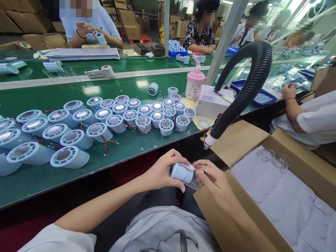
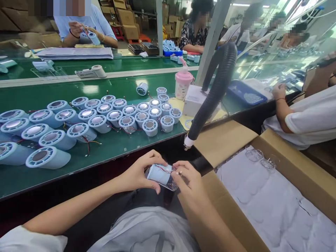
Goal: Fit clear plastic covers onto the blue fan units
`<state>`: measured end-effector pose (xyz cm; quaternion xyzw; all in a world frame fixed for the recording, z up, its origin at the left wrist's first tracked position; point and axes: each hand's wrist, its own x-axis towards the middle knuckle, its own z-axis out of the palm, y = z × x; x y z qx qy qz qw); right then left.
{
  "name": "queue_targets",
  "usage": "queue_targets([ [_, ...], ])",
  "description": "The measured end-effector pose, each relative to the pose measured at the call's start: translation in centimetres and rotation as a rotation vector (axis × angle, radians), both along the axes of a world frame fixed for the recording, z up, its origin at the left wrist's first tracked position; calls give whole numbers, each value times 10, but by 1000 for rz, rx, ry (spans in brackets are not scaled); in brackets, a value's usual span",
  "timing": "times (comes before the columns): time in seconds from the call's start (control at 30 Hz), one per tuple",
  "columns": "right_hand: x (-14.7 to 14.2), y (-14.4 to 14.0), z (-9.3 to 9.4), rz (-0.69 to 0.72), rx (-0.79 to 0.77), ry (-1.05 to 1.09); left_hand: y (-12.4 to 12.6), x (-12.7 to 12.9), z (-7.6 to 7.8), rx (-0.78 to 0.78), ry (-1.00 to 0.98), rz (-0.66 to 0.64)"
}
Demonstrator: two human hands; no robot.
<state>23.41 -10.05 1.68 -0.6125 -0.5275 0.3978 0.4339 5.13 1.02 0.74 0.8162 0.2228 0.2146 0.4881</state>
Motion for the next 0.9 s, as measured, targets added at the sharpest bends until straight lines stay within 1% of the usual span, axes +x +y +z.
queue_targets([
  [0.07,1,0,-1,-36,-3,80,0,-1,-6,50,-19,-45],
  [0.13,3,0,-3,-49,-36,160,-1,-2,-8,46,-12,-107],
  [0.2,6,0,-7,-65,-84,274,-2,-4,-6,-14,5,-149],
  [0.27,8,-1,-11,-76,-127,373,-3,-5,-3,-96,22,-154],
  [0.33,11,-2,-13,-81,-142,414,-5,-6,-1,-153,37,-151],
  [0.4,11,-4,-11,-74,-127,398,-6,-7,-1,-160,34,-158],
  [0.47,10,-5,-6,-45,-85,332,-7,-6,-3,-139,1,-158],
  [0.57,3,-7,3,-22,-30,146,-7,-4,-9,-126,-41,-159],
  [0.63,-3,-7,6,-45,-18,4,-8,-3,-12,-129,-37,-180],
  [0.7,-8,-7,6,-66,-9,-89,-10,-2,-13,-120,-38,-198],
  [0.77,-10,-7,3,-77,0,-97,-12,-2,-12,-104,-38,-196],
  [0.83,-10,-6,-1,-93,0,-48,-14,-2,-9,-98,-19,-203],
  [0.9,-6,-5,-4,-132,-5,29,-15,-3,-6,-141,-9,-213],
])
